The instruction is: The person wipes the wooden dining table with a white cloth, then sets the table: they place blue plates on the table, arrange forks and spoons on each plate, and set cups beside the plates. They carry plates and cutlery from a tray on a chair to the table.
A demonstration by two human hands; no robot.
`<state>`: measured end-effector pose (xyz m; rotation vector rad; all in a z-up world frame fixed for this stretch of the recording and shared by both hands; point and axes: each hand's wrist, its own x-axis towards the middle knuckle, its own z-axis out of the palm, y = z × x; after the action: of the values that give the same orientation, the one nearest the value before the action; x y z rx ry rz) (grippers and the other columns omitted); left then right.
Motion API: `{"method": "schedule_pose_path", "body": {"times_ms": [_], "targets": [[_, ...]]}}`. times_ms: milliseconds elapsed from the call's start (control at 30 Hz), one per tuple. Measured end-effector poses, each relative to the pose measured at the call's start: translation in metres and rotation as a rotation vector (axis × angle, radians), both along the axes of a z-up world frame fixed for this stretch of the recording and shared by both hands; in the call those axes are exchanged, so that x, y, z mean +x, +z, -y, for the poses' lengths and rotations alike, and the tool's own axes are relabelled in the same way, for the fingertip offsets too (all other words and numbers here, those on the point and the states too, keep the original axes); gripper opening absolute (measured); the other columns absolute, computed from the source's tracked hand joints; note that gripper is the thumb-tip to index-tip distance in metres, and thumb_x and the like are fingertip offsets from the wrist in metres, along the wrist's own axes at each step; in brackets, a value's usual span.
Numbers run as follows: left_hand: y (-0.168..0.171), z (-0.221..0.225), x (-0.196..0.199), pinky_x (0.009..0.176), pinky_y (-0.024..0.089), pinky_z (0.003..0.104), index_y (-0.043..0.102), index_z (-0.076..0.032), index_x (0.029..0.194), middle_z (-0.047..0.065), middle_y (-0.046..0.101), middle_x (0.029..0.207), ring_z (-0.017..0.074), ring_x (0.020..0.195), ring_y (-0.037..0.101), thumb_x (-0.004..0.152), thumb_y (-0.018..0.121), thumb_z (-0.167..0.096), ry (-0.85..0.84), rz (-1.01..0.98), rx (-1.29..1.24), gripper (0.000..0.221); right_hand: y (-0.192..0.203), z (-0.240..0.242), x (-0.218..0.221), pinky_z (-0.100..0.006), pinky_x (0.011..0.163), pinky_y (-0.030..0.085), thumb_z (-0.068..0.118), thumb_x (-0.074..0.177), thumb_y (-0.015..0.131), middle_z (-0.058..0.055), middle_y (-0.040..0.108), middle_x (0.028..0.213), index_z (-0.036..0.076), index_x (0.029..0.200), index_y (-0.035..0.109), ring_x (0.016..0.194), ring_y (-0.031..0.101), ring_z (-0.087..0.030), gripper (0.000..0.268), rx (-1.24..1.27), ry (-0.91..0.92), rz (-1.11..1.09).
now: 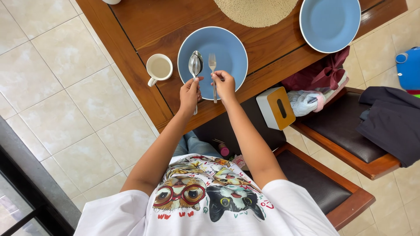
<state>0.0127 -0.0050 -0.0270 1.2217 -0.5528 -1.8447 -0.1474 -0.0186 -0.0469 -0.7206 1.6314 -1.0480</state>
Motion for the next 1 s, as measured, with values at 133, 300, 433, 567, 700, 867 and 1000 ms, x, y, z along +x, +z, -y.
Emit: {"method": "schedule_pose_path", "body": {"times_ms": [133, 300, 433, 567, 700, 867, 1000], "targets": [[-0.012, -0.002, 0.013, 0.047, 0.034, 0.024, 0.070, 0.002, 0.113, -0.004, 0.041, 0.067, 0.0041, 0.050, 0.037, 0.108, 0.054, -0.024, 0.041, 0.012, -0.034, 0.031, -0.025, 0.018, 0.015, -0.030, 0.064, 0.056, 0.014, 0.096, 0.070, -0.006, 0.076, 0.083, 0.001, 0.101, 0.076, 0.067, 0.067, -0.012, 0.016, -0.070, 0.079, -0.266], [-0.007, -0.002, 0.023, 0.047, 0.036, 0.024, 0.070, 0.001, 0.116, -0.005, 0.045, 0.072, 0.0039, 0.051, 0.038, 0.108, 0.053, -0.023, 0.036, 0.049, -0.005, 0.031, -0.022, 0.025, 0.023, -0.033, 0.070, 0.055, 0.018, 0.092, 0.074, -0.005, 0.076, 0.079, 0.007, 0.101, 0.079, 0.069, 0.069, -0.014, 0.015, -0.046, 0.012, -0.440], [-0.015, -0.007, 0.025, 0.048, 0.038, 0.024, 0.069, 0.000, 0.119, -0.004, 0.047, 0.078, 0.0042, 0.054, 0.042, 0.108, 0.050, -0.024, -0.006, 0.056, 0.015, 0.033, -0.024, 0.028, 0.025, -0.037, 0.092, 0.041, 0.023, 0.090, 0.076, -0.001, 0.078, 0.085, 0.014, 0.096, 0.083, 0.075, 0.068, -0.018, 0.013, -0.144, 0.092, -0.720], [-0.026, -0.010, 0.023, 0.050, 0.040, 0.024, 0.068, 0.001, 0.121, -0.003, 0.048, 0.080, 0.0048, 0.057, 0.045, 0.109, 0.047, -0.024, -0.021, 0.039, 0.012, 0.035, -0.020, 0.026, 0.028, -0.037, 0.092, 0.041, 0.023, 0.087, 0.078, 0.001, 0.077, 0.085, 0.016, 0.094, 0.084, 0.080, 0.066, -0.018, 0.011, -0.207, 0.098, -0.773], [-0.031, -0.010, 0.019, 0.051, 0.041, 0.024, 0.068, 0.001, 0.122, -0.003, 0.049, 0.081, 0.0052, 0.058, 0.047, 0.110, 0.046, -0.024, -0.026, 0.079, 0.002, 0.035, -0.018, 0.024, 0.028, -0.035, 0.082, 0.049, 0.019, 0.085, 0.080, 0.000, 0.075, 0.083, 0.013, 0.090, 0.083, 0.075, 0.066, -0.017, 0.008, -0.253, 0.073, -0.738], [-0.034, -0.007, 0.011, 0.049, 0.044, 0.026, 0.067, 0.001, 0.115, -0.001, 0.051, 0.079, 0.0077, 0.055, 0.053, 0.109, 0.046, -0.024, -0.035, 0.133, 0.001, 0.032, -0.023, 0.025, 0.022, -0.032, 0.064, 0.054, 0.012, 0.087, 0.077, -0.005, 0.072, 0.082, 0.006, 0.091, 0.077, 0.066, 0.065, -0.016, 0.007, -0.261, 0.032, -0.586], [-0.027, -0.002, 0.007, 0.049, 0.045, 0.025, 0.067, 0.000, 0.111, 0.000, 0.054, 0.080, 0.0079, 0.055, 0.055, 0.108, 0.050, -0.023, -0.049, 0.187, 0.013, 0.028, -0.018, 0.023, 0.021, -0.032, 0.065, 0.054, 0.012, 0.089, 0.076, -0.005, 0.071, 0.082, 0.006, 0.092, 0.078, 0.068, 0.065, -0.016, 0.008, -0.234, 0.033, -0.568]]}}
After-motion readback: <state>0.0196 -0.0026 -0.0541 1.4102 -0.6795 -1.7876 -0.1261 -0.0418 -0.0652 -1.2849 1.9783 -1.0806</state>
